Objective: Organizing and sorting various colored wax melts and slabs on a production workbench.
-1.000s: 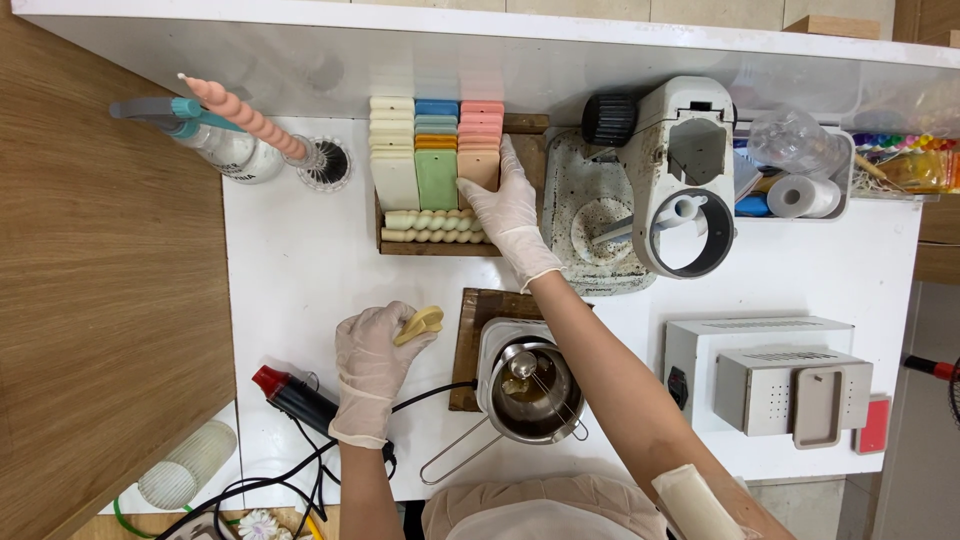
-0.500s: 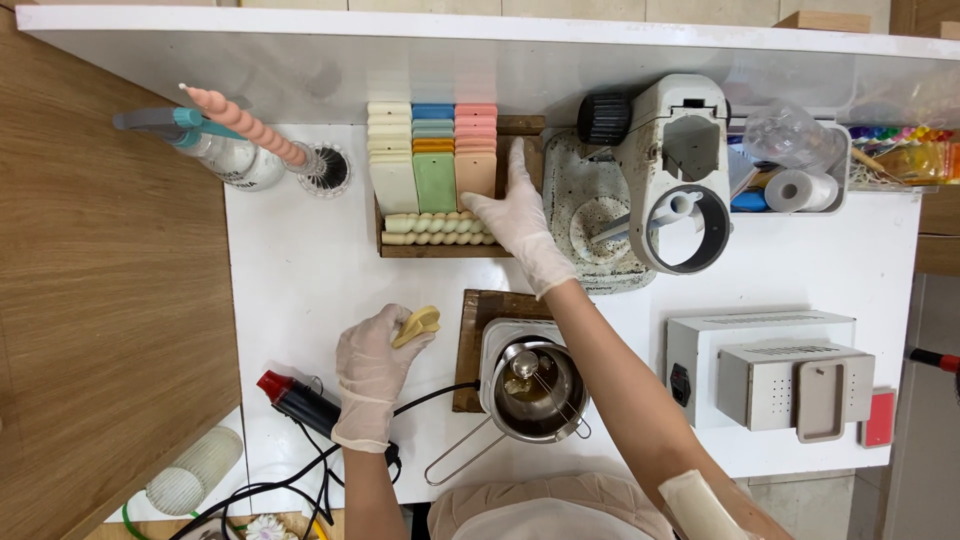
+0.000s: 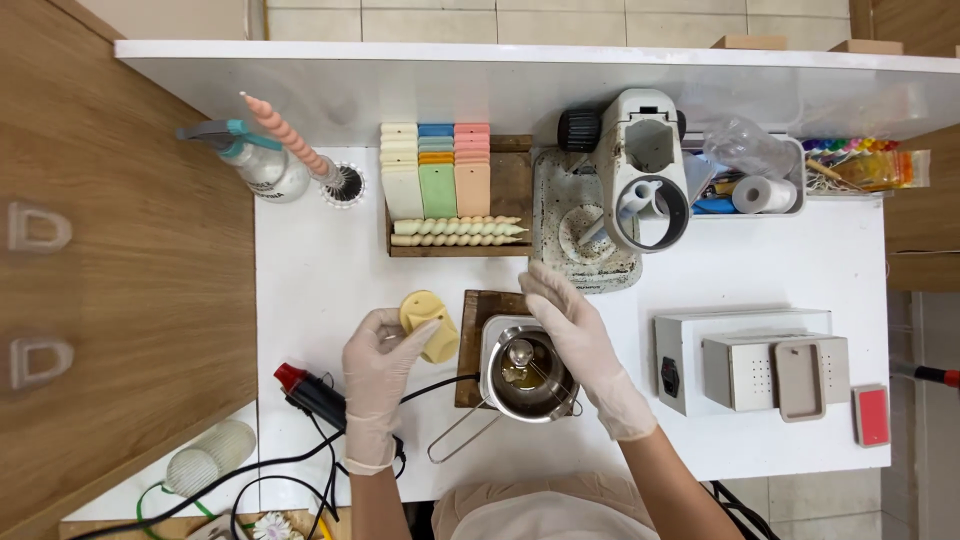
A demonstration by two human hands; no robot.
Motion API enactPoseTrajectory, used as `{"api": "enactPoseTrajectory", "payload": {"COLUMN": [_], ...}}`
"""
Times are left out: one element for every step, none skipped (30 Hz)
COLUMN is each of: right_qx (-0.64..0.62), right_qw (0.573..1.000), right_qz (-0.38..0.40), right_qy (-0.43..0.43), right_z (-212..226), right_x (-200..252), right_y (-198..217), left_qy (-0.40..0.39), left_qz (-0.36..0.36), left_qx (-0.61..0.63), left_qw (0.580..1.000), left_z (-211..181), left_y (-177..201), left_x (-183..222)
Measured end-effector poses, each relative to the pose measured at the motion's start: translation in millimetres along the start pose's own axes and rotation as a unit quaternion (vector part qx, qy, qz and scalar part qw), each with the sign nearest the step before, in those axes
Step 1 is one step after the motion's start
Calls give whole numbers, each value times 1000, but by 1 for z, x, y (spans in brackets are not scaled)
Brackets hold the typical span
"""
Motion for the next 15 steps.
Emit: {"api": "enactPoseTrajectory", "payload": {"right_qx": [-2,-35,-65,-66,-68,-69,-69,-89,-110,-109,-118,-127,-127,-124,-122], "right_qw": [1000,999,994,995,992,990,990,986,981,982,981,981,981,982,983], "right_qz": [2,11,20,22,37,51,56,56,55,59,39,19,23,6,-13], "right_qy": [5,-40,-83,-76,-95,-115,-111,-130,-149,-145,-146,-148,-146,-142,-139], "right_z": [0,-2,-3,-3,-5,-7,-9,-12,-14,-21,-27,-34,-35,-36,-37], "right_x": [11,23,35,45,55,65,74,83,91,94,97,98,102,106,110], "right_y": [3,5,9,11,13,14,15,16,17,21,26,32,34,37,41], "left_qy": [-6,-18,-31,-37,-26,-14,-19,-32,-46,-51,-65,-78,-82,-100,-117], "left_qz": [-1,29,60,59,80,100,97,111,126,123,124,125,122,124,127], "left_qx": [1,5,12,14,3,-7,-5,11,27,29,50,71,73,48,22], "left_qw": [1000,999,998,997,996,995,995,993,991,991,989,987,986,986,985], "left_z": [-3,-6,-8,-11,-13,-14,-9,-4,0,9,16,23,22,21,21], "left_y": [-2,-6,-11,-18,-25,-32,-37,-42,-48,-51,-56,-62,-61,-61,-60], "left_x": [9,19,28,38,48,59,68,77,85,90,95,99,104,109,115]}}
Point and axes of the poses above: each hand's wrist, its own x-axis away from the middle knuckle, its own y-axis out of the back of the hand, z = x × y, the point moved 2 cm from there along -x, towards the middle knuckle, and after that the axes turned 12 degrees about -z, right-handed, at the moved point
